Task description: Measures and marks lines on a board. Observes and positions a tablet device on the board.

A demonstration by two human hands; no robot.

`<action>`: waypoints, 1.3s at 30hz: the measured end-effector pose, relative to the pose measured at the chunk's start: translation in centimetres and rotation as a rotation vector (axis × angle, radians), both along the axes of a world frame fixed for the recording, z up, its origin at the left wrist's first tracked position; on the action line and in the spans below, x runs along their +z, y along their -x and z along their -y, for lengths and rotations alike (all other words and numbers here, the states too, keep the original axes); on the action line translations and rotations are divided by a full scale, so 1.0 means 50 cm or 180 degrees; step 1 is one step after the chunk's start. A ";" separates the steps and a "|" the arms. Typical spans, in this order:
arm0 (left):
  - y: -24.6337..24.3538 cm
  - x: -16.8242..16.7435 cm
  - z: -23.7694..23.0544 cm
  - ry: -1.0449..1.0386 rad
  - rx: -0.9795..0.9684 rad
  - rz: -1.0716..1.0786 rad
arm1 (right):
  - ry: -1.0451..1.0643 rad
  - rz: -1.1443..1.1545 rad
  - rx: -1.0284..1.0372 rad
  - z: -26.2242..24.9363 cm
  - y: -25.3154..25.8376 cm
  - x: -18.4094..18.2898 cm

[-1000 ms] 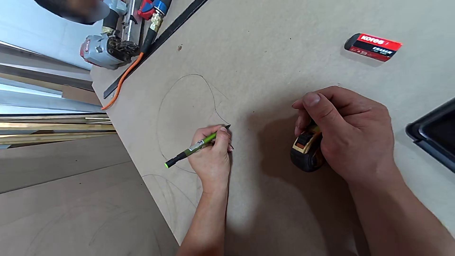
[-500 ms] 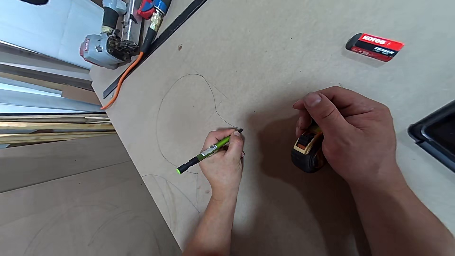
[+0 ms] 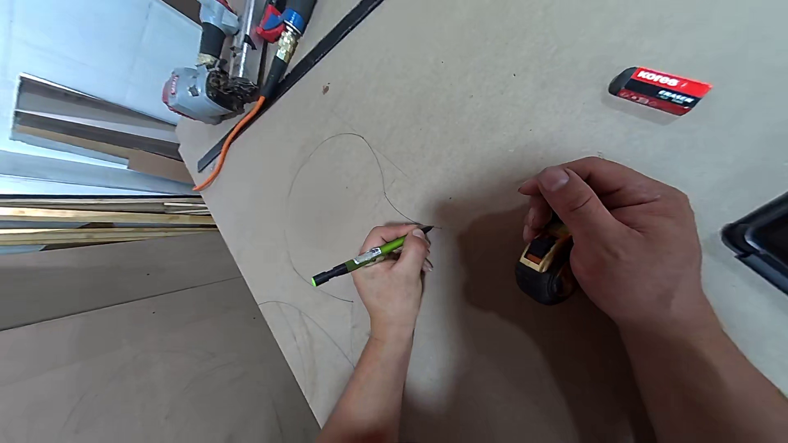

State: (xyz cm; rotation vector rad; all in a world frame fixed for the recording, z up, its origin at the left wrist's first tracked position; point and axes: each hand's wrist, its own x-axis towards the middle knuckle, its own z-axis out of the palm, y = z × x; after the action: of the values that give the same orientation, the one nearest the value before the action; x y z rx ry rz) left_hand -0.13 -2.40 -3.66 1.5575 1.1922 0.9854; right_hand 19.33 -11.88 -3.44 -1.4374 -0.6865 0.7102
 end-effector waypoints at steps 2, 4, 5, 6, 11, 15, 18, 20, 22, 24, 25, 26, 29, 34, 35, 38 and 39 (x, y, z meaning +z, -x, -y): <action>0.030 -0.004 -0.057 0.0008 0.0133 0.0022 | 0.0030 -0.0014 -0.0011 0.001 0.000 0.001; 0.056 -0.003 -0.131 0.0027 0.0173 -0.0008 | 0.0089 0.0003 -0.0038 0.003 0.001 0.004; 0.063 -0.003 -0.166 0.0040 0.0104 0.0000 | 0.0109 0.0012 -0.0059 0.003 0.002 0.005; 0.065 -0.004 -0.194 0.0037 -0.0013 0.0060 | 0.0132 0.0007 -0.0078 0.003 0.003 0.005; 0.072 0.000 -0.214 0.0002 -0.0580 -0.0092 | 0.0170 -0.0001 -0.0112 -0.002 0.008 0.003; 0.068 -0.009 -0.219 -0.0095 -0.0564 0.0042 | 0.0168 -0.0004 -0.0101 0.001 0.007 -0.001; 0.067 -0.010 -0.219 -0.0097 -0.0571 0.0056 | 0.0171 -0.0024 -0.0108 0.001 0.008 0.000; 0.067 -0.009 -0.218 -0.0092 -0.0555 0.0052 | 0.0181 -0.0007 -0.0110 0.002 0.008 0.001; 0.068 -0.008 -0.217 -0.0099 -0.0576 0.0047 | 0.0181 0.0001 -0.0101 0.002 0.008 0.001; 0.069 -0.007 -0.217 -0.0128 -0.0619 0.0034 | 0.0144 -0.0017 -0.0088 0.002 0.008 0.000; 0.069 -0.007 -0.217 -0.0144 -0.0632 0.0027 | 0.0125 -0.0020 -0.0085 0.001 0.008 -0.001; 0.070 -0.008 -0.217 -0.0150 -0.0637 0.0030 | 0.0112 -0.0014 -0.0090 0.001 0.008 -0.001; 0.067 -0.008 -0.217 -0.0130 -0.0589 0.0013 | 0.0145 0.0001 -0.0106 0.000 0.007 0.000; 0.062 -0.004 -0.215 -0.0085 -0.0582 -0.0024 | 0.0156 -0.0028 -0.0115 -0.001 0.003 0.005; 0.064 -0.001 -0.211 -0.0021 -0.0584 -0.0090 | 0.0156 -0.0032 -0.0112 0.000 0.004 0.003; 0.082 0.000 -0.200 -0.0012 -0.0490 -0.0197 | 0.0228 -0.0123 0.0012 0.008 0.014 -0.006; 0.076 -0.001 -0.199 -0.0117 -0.0358 -0.0093 | 0.0283 -0.0120 0.0052 0.009 0.014 -0.006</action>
State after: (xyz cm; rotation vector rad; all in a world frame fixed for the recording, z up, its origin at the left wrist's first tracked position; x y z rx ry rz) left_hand -3.93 7.57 -3.72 1.6545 1.0995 0.9184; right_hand 18.65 -12.30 -3.76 -1.4973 -0.6450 0.7871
